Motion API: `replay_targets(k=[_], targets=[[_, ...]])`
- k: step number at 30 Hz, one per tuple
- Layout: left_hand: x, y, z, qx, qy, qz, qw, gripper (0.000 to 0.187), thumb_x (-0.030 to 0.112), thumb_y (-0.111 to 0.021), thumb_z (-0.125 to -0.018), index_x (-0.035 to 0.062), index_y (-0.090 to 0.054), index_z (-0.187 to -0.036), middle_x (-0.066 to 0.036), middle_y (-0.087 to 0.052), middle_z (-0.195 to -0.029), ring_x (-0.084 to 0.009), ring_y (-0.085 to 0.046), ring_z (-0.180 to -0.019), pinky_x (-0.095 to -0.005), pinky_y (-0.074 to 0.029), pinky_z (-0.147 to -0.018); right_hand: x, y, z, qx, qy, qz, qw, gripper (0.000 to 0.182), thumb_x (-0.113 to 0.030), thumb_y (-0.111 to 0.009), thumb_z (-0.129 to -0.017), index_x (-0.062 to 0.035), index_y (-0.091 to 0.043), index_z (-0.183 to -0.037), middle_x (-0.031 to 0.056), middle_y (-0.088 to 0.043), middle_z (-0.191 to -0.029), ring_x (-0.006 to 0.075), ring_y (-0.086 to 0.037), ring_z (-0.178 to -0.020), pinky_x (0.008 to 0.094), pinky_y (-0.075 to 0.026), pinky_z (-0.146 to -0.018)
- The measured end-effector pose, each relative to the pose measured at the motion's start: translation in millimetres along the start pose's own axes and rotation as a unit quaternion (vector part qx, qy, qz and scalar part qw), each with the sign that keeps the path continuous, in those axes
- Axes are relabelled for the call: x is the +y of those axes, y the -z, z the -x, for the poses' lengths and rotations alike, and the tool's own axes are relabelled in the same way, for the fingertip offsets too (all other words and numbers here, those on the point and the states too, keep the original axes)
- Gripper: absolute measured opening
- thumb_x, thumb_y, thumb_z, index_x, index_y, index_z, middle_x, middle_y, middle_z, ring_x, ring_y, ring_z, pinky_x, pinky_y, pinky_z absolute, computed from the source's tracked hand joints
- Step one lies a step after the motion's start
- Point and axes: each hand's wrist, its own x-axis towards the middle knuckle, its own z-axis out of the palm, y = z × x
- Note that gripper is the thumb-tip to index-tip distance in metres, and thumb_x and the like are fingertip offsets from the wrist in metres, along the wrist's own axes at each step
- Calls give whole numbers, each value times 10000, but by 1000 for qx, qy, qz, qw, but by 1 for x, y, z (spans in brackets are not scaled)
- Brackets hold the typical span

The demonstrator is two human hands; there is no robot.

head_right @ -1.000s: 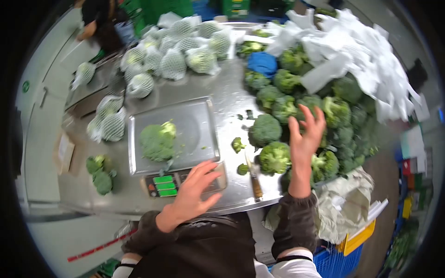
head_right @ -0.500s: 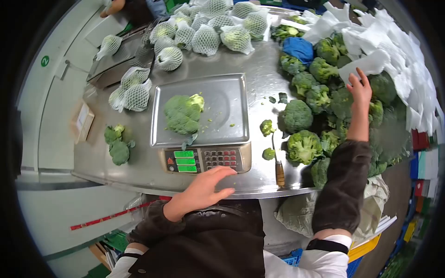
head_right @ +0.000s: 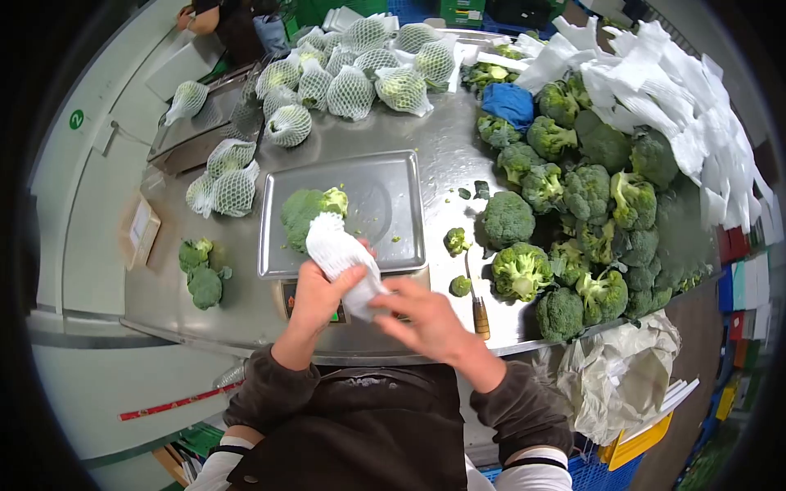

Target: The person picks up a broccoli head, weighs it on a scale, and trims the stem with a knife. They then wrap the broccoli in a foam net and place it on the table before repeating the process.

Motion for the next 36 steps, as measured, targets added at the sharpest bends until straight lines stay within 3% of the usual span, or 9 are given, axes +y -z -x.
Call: replay_targets(k=[3,6,8,11,16,20,26,33,36], targets=[[0,0,-9,-19,-57,-47,997,216,8,-663,-789,-4,-639,-1003,-39,-660,-918,-95,-598,-843,-243,-486,-744,3,11,5,-2,26,-2,1000,270,-77,-713,-718,-59,-648,-979,117,-613,-1062,227,-622,-885,301,-497,-750],[-9,-8,-11,-78,-71,-81,991,230,-17,-657,-775,9,-643,-1003,-15,-655,-901,-82,-589,-820,-241,-482,-725,-8,45,-1,174,21,65,982,472,-117,-743,-688,-60,-574,-1125,143,-553,-1173,262,-594,-977,329,-491,-785],[-11,-22,-8,-131,45,-57,989,231,-12,-667,-759,6,-643,-988,-3,-647,-878,-78,-580,-810,-237,-477,-710,-30,47,-10,187,53,99,976,633,-124,-754,-654,-87,-497,-1232,162,-480,-1248,285,-540,-1074,340,-471,-835],[-21,-31,-7,-176,93,-57,978,269,9,-681,-746,-9,-617,-1006,-16,-638,-857,-73,-573,-804,-237,-474,-701,-26,35,-9,54,7,156,986,485,-143,-728,-693,-89,-563,-1146,106,-614,-1003,263,-596,-957,330,-476,-809],[-18,-29,-2,-131,159,20,978,267,26,-699,-734,-22,-594,-975,-57,-659,-844,-97,-611,-736,-245,-478,-637,-5,29,8,180,-87,26,979,383,-165,-719,-737,-62,-573,-1077,95,-599,-848,201,-589,-738,297,-471,-684],[-28,-31,5,-57,-101,-254,960,181,-7,-664,-785,-21,-585,-948,-60,-651,-813,-70,-602,-705,-210,-488,-633,15,8,8,236,-130,10,963,369,-112,-712,-745,-31,-563,-1073,72,-588,-898,149,-579,-795,263,-462,-700],[-44,-19,-1,-163,185,209,946,226,177,-533,-926,-12,-567,-1044,-73,-644,-942,-88,-604,-815,-213,-480,-695,29,-8,-8,410,-133,-392,813,236,-93,-601,-874,3,-612,-1089,35,-636,-857,64,-581,-688,203,-477,-616],[-62,-25,15,-123,48,114,985,628,195,-537,-925,26,-195,-1423,-99,-400,-1324,-153,-424,-1179,-289,-354,-975,36,-39,-18,246,-161,-197,935,296,-137,-520,-920,-42,-587,-1192,84,-533,-1132,126,-514,-1007,245,-417,-855],[-70,-19,23,-50,-1,141,989,585,154,-601,-879,9,-317,-1370,-104,-432,-1296,-183,-425,-1178,-318,-333,-996,31,-52,-23,227,-124,-135,956,299,-133,-536,-894,-86,-604,-1182,134,-422,-1223,222,-430,-1134,312,-361,-945]])
